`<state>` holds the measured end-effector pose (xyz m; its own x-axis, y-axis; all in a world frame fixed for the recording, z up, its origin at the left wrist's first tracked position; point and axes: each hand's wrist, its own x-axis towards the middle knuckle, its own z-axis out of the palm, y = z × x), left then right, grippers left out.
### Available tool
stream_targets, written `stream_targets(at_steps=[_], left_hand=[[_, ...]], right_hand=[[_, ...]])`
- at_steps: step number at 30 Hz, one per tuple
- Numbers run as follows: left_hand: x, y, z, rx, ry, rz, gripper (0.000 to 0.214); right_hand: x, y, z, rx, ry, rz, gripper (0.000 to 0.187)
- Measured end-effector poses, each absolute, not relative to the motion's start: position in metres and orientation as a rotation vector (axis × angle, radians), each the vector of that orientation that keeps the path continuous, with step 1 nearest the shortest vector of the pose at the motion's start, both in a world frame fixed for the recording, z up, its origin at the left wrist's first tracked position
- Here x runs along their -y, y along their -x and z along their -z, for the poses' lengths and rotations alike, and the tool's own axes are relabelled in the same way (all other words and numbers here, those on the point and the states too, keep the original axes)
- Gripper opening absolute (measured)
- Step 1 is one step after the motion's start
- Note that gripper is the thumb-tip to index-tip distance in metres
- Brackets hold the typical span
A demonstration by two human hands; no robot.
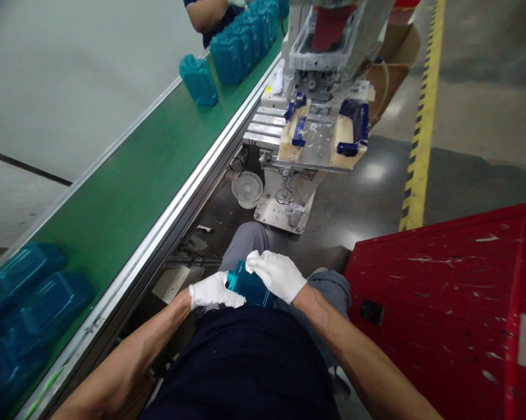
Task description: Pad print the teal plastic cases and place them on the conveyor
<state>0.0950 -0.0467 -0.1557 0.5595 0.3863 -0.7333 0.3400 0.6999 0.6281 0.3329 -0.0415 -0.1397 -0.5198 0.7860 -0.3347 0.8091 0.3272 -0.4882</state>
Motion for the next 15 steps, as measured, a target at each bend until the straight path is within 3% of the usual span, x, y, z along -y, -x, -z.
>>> stream_targets(at_steps=[12,15], left_hand=[[0.043,-0.096,0.156,-1.022,-0.839,-0.024,0.056],[0.042,-0.097,0.154,-1.03,-0.828,-0.027,0.057]], right_hand=[[0.05,-0.344,0.137,-2.623,-1.512,0.967,0.036],[0.064,-0.371,0.143,-2.558,-1.755,1.052,0.039]])
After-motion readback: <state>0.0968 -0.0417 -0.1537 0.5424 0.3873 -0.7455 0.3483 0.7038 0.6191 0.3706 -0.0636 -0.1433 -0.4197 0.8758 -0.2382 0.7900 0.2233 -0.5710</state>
